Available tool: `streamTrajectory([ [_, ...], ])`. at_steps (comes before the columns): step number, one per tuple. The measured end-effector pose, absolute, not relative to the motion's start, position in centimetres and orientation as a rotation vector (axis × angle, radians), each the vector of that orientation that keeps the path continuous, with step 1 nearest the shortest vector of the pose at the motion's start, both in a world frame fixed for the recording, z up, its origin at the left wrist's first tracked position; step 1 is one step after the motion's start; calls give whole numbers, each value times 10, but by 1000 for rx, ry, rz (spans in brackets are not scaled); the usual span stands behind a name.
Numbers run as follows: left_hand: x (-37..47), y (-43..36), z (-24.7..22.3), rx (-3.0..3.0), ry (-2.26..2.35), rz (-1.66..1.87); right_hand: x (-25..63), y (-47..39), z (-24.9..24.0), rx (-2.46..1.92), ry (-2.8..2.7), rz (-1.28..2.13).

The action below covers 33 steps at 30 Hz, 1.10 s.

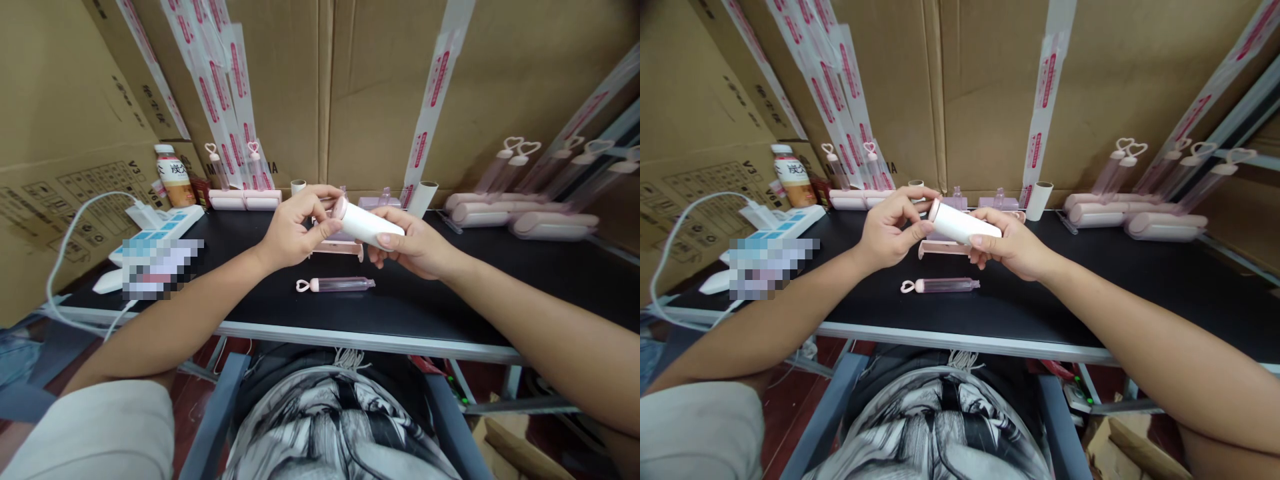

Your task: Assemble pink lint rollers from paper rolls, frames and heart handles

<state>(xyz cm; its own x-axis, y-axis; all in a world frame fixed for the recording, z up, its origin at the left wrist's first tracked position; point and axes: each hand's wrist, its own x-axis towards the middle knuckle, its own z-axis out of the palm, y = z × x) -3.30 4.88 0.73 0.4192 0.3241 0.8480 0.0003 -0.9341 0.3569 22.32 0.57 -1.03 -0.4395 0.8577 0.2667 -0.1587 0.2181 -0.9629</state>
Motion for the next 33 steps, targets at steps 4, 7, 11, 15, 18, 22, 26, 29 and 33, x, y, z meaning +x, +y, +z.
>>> streamTrajectory([
  [4,-34,49,10,2378,264,1493,223,6,-12,-653,-1593,1375],
  [7,-36,51,10,2369,261,1510,222,5,-11,-636,-1541,1393],
  [11,-36,52,9,2348,254,1502,222,2,-8,-633,-1538,1398],
  [15,-36,53,9,2338,220,1478,221,2,-7,-629,-1568,1386],
  [18,-37,54,9,2343,184,1473,220,2,-7,-621,-1566,1385],
  [22,-38,62,5,2391,208,1551,221,3,-9,-610,-1527,1387],
  [26,-38,75,-2,2375,304,1751,221,4,-8,-586,-1507,1364],
  [29,-37,76,-5,2364,419,1841,221,3,-6,-613,-1498,1343],
  [33,-36,63,-2,2502,394,1521,219,3,-6,-647,-1489,1309],
])
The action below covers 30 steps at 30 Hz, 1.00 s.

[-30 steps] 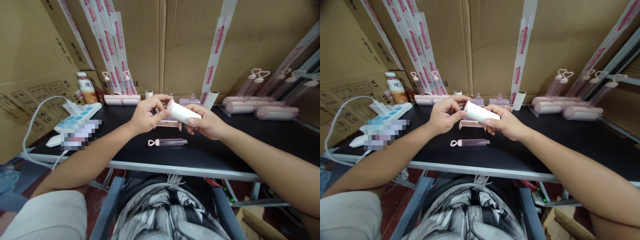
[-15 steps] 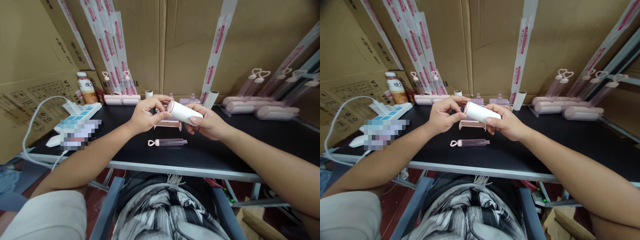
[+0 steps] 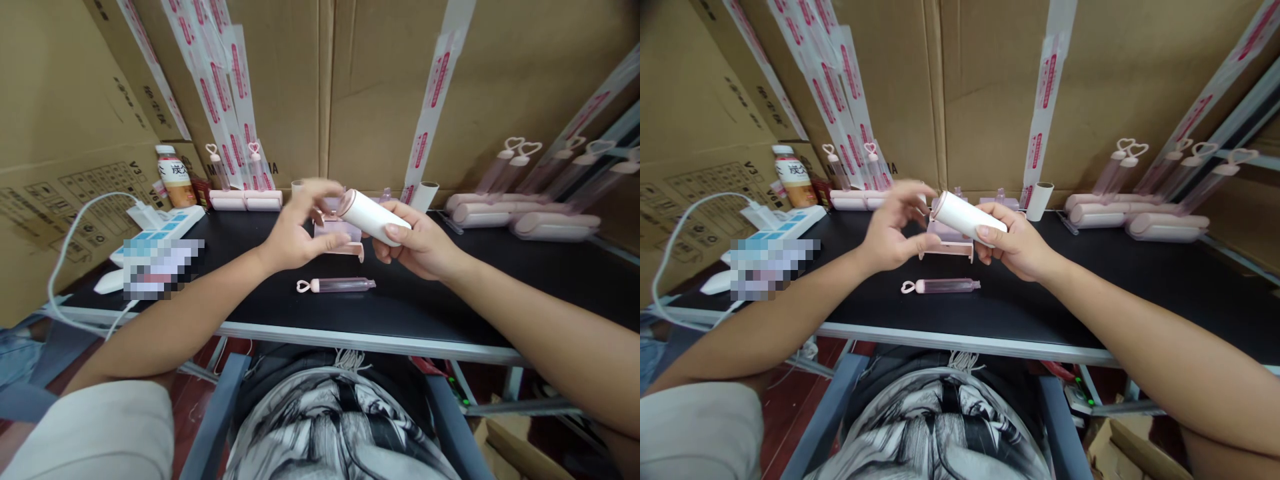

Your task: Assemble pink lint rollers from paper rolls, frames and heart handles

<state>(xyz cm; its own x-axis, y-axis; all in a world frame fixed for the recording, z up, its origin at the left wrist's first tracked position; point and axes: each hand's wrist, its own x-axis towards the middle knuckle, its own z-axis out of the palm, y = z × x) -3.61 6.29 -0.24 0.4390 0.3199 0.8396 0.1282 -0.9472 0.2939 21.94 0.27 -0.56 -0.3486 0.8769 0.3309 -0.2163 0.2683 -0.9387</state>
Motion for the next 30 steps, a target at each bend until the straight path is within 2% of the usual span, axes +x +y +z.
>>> streamTrajectory([
  [2,-36,56,0,2558,345,1372,219,4,-6,-654,-1477,1297],
  [7,-34,54,-3,2493,339,1450,220,4,-7,-638,-1473,1301],
  [13,-23,58,-18,2359,344,1253,210,-3,-7,-586,-1389,1399],
  [23,-8,46,-27,2254,394,1308,190,-16,-22,-631,-1441,1557],
  [30,-13,44,-14,2553,558,1409,189,-17,-20,-634,-1471,1642],
])
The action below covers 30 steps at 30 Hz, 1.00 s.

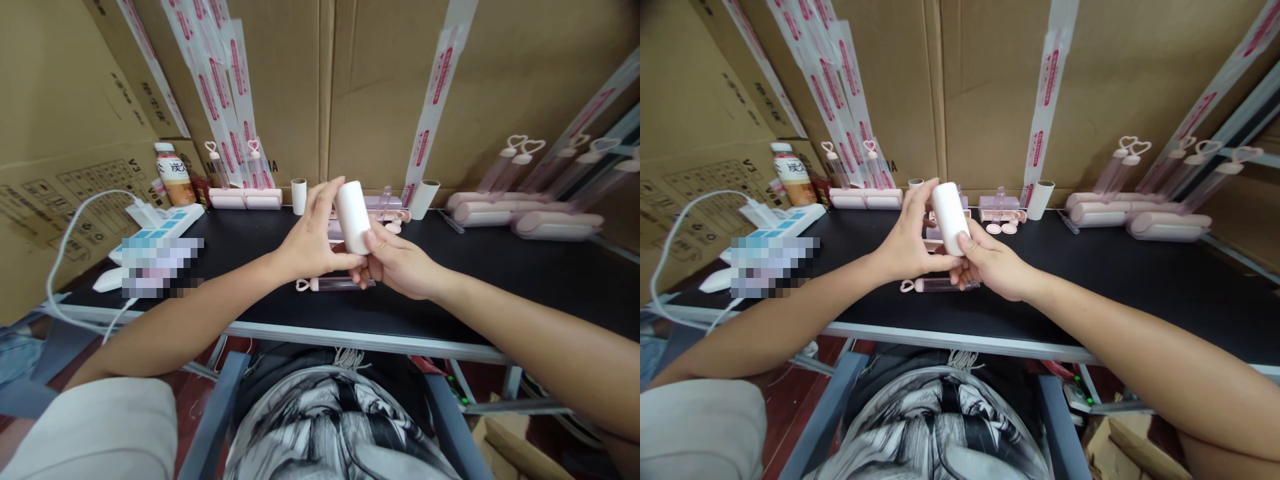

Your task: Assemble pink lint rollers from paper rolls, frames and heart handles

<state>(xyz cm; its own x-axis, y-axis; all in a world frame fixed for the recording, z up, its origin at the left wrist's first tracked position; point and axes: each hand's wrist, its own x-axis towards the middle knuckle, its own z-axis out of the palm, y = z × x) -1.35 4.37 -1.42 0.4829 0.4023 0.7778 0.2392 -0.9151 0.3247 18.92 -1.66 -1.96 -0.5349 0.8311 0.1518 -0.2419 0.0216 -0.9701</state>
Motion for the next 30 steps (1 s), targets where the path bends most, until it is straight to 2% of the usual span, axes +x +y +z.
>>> streamTrajectory([
  [5,-22,48,-7,2730,544,1407,194,-15,-20,-649,-1663,1560],
  [7,-27,51,-5,2717,534,1441,200,-13,-18,-715,-1841,1262],
  [11,-36,69,-6,2578,558,1555,220,-1,-10,-887,-2132,390],
  [13,-40,82,-10,2491,559,1602,229,7,-9,-930,-2273,221],
  [19,-43,104,-20,2354,542,1617,236,22,-23,-1058,-2605,86],
  [30,-36,77,-2,2421,489,1566,237,30,-26,-1118,-2646,63],
])
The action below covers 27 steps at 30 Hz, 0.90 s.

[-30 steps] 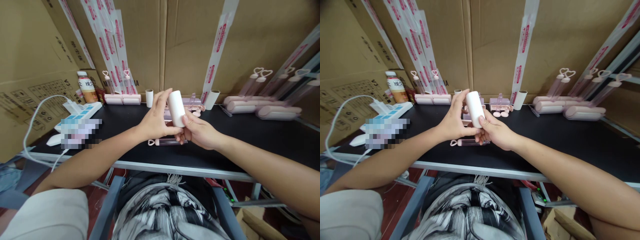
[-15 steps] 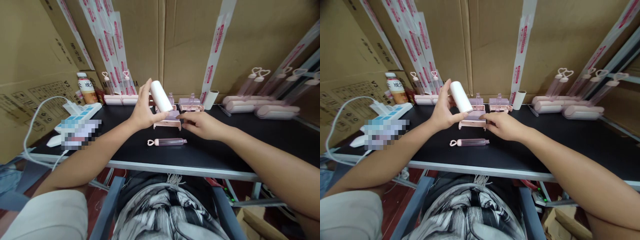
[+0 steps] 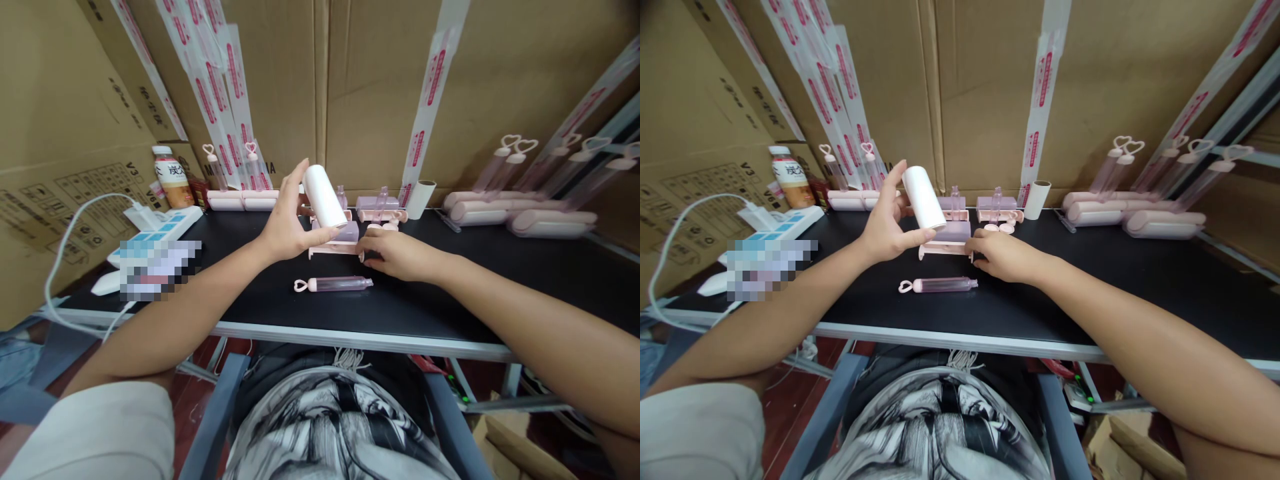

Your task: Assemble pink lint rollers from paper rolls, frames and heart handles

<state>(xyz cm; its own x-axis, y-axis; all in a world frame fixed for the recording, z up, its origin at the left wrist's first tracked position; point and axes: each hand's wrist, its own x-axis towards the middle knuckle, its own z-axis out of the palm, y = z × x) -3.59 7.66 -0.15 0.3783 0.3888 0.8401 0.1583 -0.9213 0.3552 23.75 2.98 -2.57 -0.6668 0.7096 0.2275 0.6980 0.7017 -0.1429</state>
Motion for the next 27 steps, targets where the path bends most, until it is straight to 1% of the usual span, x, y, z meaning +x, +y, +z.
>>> streamTrajectory([
  [4,-37,79,-2,2429,457,1587,238,27,-26,-1074,-2632,86],
  [11,-40,78,2,2498,466,1544,239,14,-9,-633,-2499,387],
  [16,-41,82,-2,2461,461,1515,239,4,2,-574,-2284,794],
  [22,-45,96,-9,2451,445,1474,238,-7,5,-546,-1849,1285],
  [27,-43,89,-8,2449,385,1349,230,-15,15,-474,-1498,1484],
])
